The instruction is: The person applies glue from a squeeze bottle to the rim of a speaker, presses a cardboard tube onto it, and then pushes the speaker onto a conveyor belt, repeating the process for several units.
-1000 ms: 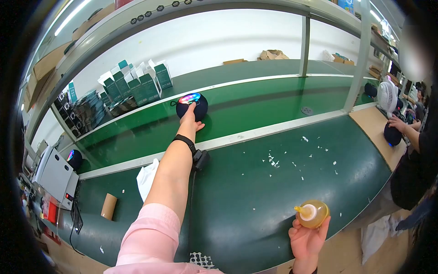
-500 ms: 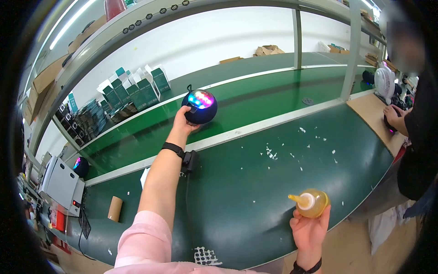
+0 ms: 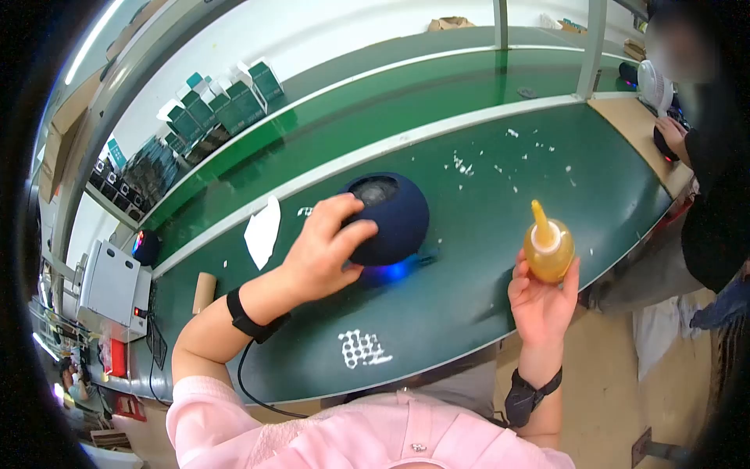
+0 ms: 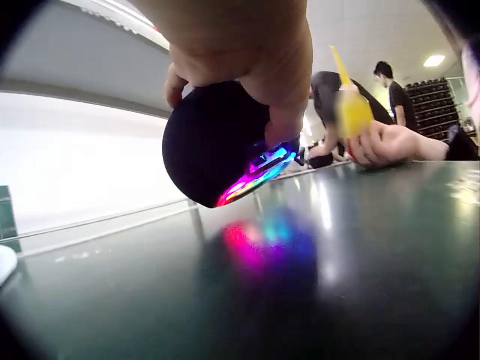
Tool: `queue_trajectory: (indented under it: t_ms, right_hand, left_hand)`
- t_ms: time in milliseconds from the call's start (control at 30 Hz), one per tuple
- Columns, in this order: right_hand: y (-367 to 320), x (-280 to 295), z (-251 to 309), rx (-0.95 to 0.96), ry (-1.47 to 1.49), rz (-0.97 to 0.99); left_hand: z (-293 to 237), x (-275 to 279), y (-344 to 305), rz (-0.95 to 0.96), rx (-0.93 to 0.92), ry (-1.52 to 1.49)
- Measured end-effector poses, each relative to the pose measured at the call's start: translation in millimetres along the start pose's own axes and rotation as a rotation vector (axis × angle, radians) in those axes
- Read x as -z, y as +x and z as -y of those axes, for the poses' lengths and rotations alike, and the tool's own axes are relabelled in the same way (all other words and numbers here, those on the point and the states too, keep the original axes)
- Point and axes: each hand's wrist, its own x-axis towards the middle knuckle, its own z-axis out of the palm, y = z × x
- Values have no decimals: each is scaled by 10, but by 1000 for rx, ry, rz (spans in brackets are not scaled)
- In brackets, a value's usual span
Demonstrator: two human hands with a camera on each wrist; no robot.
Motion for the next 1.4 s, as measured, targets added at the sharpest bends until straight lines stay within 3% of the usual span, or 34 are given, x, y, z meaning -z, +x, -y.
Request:
queue_trajectory:
  t_ms: [67,300,367,400,533,600,700,767,800,833,900,933,967,1033,1067,1167,1333,1400]
  right_hand:
    - [-80,21,5,-26,-5,18]
    - [-281,-58,-82,-25,-77,-18]
    - [-310,-15,-90,-49,-82,-3]
    - [-323,1,-84,-49,-86,13]
    - [-336,45,-58,-76,-110,73]
    - [-307,30,-111,-90,-113,91]
    - [-329,-15,-117,-65,-128,63]
    - [-295,-15,-166,-65,-143,52]
    - [-296,-50,-202,-69,-131,23]
    - [-302,-52,-219,-47,-134,13]
    - [-275,-42,-245,-85,-126,105]
    - [-279,-62,-260,-64,-131,74]
    - [-280,-62,-262,-45,-139,67]
    - [-289,-48,-251,-58,-154,62]
    - [-299,-59,-253,-50,-162,56]
    - [-328,-69,-227,-16,-187,64]
    - [-377,-54,-115,24,-206,50]
    - [-389,-49,-74,32,-207,42]
  left_hand:
    - [-177,23,-175,21,-116,85]
    - [-493,306,-492,122,-149,-90]
    - [-590,415,-564,52,62,-317]
    - [-584,494,-624,7,134,-264]
    - [-300,959,-1051,-129,582,300]
    - [-34,1167,-1499,58,1015,720]
    - [261,1392,-2389,450,1437,510]
    - [293,1444,-2660,411,1383,399]
    - [283,1480,-2692,272,1266,332]
    - [252,1495,-2570,135,1147,259]
    - [120,1612,-2103,-76,1328,-8]
    - [84,1630,-1906,-127,1266,-80]
    - [36,1616,-1693,-258,1209,-342]
    - [-118,1589,-1181,-310,1042,-672]
    - [-177,1552,-963,-312,1036,-686]
    - [-273,1353,-429,-222,777,-945]
    - [-264,961,36,10,466,-613]
    - [-281,878,132,61,454,-617]
